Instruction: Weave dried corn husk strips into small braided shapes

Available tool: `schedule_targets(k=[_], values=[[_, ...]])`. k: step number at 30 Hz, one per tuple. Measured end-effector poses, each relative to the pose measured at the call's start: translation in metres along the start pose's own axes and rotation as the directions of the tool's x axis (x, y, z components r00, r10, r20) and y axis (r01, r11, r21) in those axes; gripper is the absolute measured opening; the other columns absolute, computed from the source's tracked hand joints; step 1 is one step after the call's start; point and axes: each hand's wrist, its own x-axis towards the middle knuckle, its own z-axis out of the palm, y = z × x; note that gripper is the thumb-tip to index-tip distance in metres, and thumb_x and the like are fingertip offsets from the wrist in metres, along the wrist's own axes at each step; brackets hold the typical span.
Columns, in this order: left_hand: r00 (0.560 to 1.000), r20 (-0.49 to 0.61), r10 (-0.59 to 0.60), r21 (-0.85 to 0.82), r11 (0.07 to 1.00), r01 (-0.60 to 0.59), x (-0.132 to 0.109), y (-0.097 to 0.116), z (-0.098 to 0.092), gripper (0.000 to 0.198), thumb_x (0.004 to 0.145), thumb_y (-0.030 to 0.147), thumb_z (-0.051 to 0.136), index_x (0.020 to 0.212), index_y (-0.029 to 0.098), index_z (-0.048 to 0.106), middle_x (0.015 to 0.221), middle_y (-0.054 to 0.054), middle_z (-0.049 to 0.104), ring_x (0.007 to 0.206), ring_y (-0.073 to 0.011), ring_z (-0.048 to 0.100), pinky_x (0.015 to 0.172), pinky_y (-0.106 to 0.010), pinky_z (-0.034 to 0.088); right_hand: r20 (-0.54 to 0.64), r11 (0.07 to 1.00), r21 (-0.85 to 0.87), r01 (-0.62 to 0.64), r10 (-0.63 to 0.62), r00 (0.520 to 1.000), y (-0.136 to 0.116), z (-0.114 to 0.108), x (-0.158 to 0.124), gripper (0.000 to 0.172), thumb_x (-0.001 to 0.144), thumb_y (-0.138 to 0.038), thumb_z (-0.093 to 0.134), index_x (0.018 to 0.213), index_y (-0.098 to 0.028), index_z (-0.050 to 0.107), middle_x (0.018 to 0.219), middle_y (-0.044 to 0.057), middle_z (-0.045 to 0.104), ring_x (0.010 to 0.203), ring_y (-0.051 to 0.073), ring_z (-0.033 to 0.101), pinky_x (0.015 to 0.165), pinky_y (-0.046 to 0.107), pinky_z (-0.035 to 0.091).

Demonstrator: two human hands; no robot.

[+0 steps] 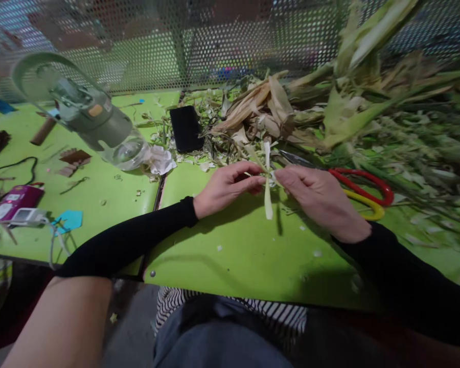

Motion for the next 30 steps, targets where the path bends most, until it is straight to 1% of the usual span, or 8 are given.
schedule_targets(k=[4, 8, 14, 19, 23, 27, 28, 30], values=[[0.996, -0.075, 0.039, 0.055, 0.998, -0.034, 0.004, -0.007, -0.005, 0.047, 0.081, 0.058, 0.079, 0.102, 0.015, 0.074, 0.104, -0.006, 0.072, 0.086, -0.013, 0.066, 0.078, -0.03, 0.058, 0.022, 0.997, 0.063, -0.052, 0.05, 0.998, 0.009, 0.002, 0.003, 0.055, 0.1, -0.071, 0.042, 0.074, -0.024, 0.053, 0.067, 0.001, 0.053, 0.058, 0.016, 0.05, 0.055, 0.032, 0.039], [0.979, -0.136, 0.149, 0.193, 0.974, -0.121, 0.005, -0.001, -0.007, 0.029, 0.081, 0.043, 0.084, 0.096, 0.018, 0.078, 0.102, -0.006, 0.073, 0.091, -0.0131, 0.064, 0.082, -0.028, 0.055, 0.067, 0.999, -0.036, 0.039, -0.037, 0.997, 0.008, 0.002, 0.004, 0.048, 0.1, -0.062, 0.049, 0.073, -0.024, 0.055, 0.062, -0.001, 0.054, 0.055, 0.015, 0.048, 0.054, 0.031, 0.036], [0.987, 0.064, -0.146, -0.149, 0.977, 0.154, 0.0, 0.014, -0.007, 0.041, 0.089, 0.047, 0.073, 0.114, 0.015, 0.076, 0.111, -0.012, 0.077, 0.099, -0.0191, 0.073, 0.087, -0.032, 0.059, 0.013, 0.991, -0.085, 0.106, -0.105, 0.994, 0.008, -0.002, 0.007, 0.034, 0.101, -0.048, 0.049, 0.087, -0.022, 0.066, 0.074, 0.003, 0.066, 0.064, 0.017, 0.057, 0.061, 0.031, 0.041], [0.975, 0.051, -0.215, -0.28, 0.934, 0.221, 0.0, 0.012, -0.004, 0.041, 0.082, 0.046, 0.083, 0.108, 0.015, 0.074, 0.101, -0.008, 0.078, 0.089, -0.0155, 0.074, 0.09, -0.033, 0.059, 0.014, 0.991, -0.077, 0.11, -0.109, 0.994, 0.015, 0.0, 0.007, 0.027, 0.099, -0.045, 0.054, 0.09, -0.023, 0.067, 0.077, 0.004, 0.069, 0.067, 0.019, 0.06, 0.062, 0.032, 0.044], [0.975, 0.006, -0.223, -0.374, 0.904, 0.209, 0.002, 0.011, 0.001, 0.024, 0.083, 0.028, 0.083, 0.098, 0.014, 0.07, 0.091, -0.003, 0.076, 0.086, -0.0136, 0.075, 0.087, -0.03, 0.06, -0.216, 0.997, -0.007, 0.08, -0.079, 0.973, 0.022, 0.006, 0.006, 0.027, 0.093, -0.046, 0.065, 0.108, -0.023, 0.062, 0.102, 0.008, 0.07, 0.081, 0.021, 0.066, 0.068, 0.035, 0.053], [0.953, -0.12, -0.277, -0.436, 0.877, 0.2, 0.005, 0.016, 0.005, 0.011, 0.092, 0.014, 0.069, 0.103, 0.014, 0.07, 0.087, -0.002, 0.075, 0.084, -0.0111, 0.074, 0.088, -0.028, 0.06, -0.507, 0.965, -0.206, 0.164, -0.249, 0.825, 0.022, 0.005, 0.008, 0.033, 0.087, -0.048, 0.073, 0.104, -0.023, 0.059, 0.112, 0.01, 0.064, 0.095, 0.024, 0.064, 0.078, 0.042, 0.056], [0.945, -0.139, -0.296, -0.449, 0.87, 0.206, 0.006, 0.017, 0.006, 0.013, 0.094, 0.013, 0.066, 0.106, 0.014, 0.071, 0.088, -0.002, 0.075, 0.084, -0.0106, 0.074, 0.09, -0.027, 0.06, -0.496, 0.947, -0.271, 0.173, -0.292, 0.818, 0.021, 0.004, 0.008, 0.031, 0.089, -0.048, 0.072, 0.101, -0.023, 0.06, 0.107, 0.009, 0.065, 0.093, 0.024, 0.063, 0.078, 0.043, 0.055], [0.937, -0.148, -0.316, -0.466, 0.858, 0.216, 0.007, 0.018, 0.007, 0.015, 0.095, 0.012, 0.063, 0.107, 0.014, 0.072, 0.091, -0.003, 0.076, 0.085, -0.0101, 0.074, 0.092, -0.027, 0.059, -0.351, 0.914, -0.352, 0.202, -0.328, 0.877, 0.017, 0.004, 0.008, 0.026, 0.095, -0.049, 0.064, 0.094, -0.023, 0.062, 0.095, 0.007, 0.067, 0.085, 0.023, 0.063, 0.077, 0.043, 0.052]])
